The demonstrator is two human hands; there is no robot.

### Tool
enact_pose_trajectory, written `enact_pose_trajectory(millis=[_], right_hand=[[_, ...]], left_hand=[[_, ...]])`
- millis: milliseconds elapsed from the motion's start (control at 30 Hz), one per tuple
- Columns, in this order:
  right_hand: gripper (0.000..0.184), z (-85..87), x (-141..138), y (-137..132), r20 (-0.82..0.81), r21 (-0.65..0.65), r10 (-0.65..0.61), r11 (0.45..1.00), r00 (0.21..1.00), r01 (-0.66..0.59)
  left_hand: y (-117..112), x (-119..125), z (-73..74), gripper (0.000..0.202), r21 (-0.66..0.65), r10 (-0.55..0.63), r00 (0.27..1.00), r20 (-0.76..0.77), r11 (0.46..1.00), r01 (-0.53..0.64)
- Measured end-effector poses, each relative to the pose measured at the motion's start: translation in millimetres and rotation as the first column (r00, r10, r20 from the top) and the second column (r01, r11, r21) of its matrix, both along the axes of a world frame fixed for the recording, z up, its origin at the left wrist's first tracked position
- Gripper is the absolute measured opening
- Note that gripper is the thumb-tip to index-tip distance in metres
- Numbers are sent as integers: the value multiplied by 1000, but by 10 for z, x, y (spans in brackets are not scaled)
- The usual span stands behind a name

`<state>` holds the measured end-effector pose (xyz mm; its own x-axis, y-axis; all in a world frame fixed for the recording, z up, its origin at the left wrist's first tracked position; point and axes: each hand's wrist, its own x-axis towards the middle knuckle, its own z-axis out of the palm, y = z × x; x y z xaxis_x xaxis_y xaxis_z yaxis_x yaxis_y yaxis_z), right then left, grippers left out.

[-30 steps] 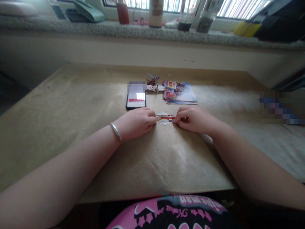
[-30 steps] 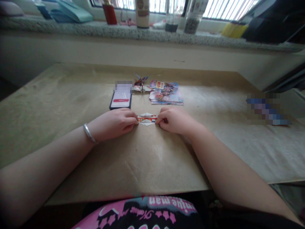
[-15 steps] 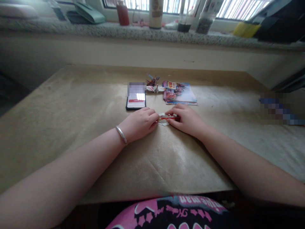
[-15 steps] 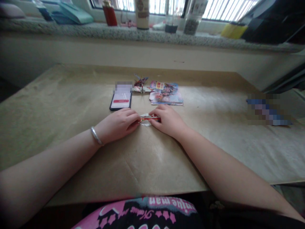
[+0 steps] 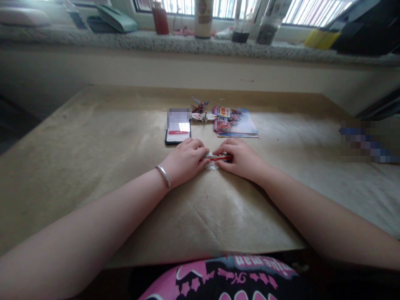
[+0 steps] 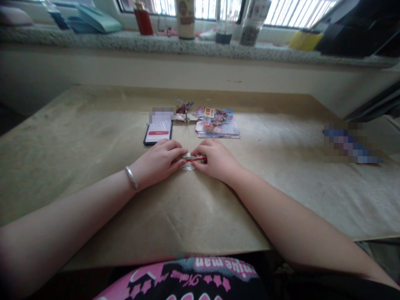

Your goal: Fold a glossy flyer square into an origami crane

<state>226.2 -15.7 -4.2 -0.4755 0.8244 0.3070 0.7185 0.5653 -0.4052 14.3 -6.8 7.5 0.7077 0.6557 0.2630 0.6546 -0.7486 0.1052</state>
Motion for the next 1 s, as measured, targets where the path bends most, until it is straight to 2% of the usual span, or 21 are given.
enact_pose_trajectory(millis=[433, 733, 1000], right_hand=[[9, 37, -32, 7, -63, -44, 17, 999, 998, -20], [8, 22, -60, 42, -136, -104, 8, 994, 991, -23], [15, 27, -79, 33, -148, -135, -7, 991, 989, -14]], left_hand=[[-1, 12, -14, 24, -126, 27, 998, 53, 992, -20], [-8, 25, -43, 33, -123, 45, 994, 97, 992, -33], [4, 22, -45, 28, -156, 19, 994, 105, 988, -2]])
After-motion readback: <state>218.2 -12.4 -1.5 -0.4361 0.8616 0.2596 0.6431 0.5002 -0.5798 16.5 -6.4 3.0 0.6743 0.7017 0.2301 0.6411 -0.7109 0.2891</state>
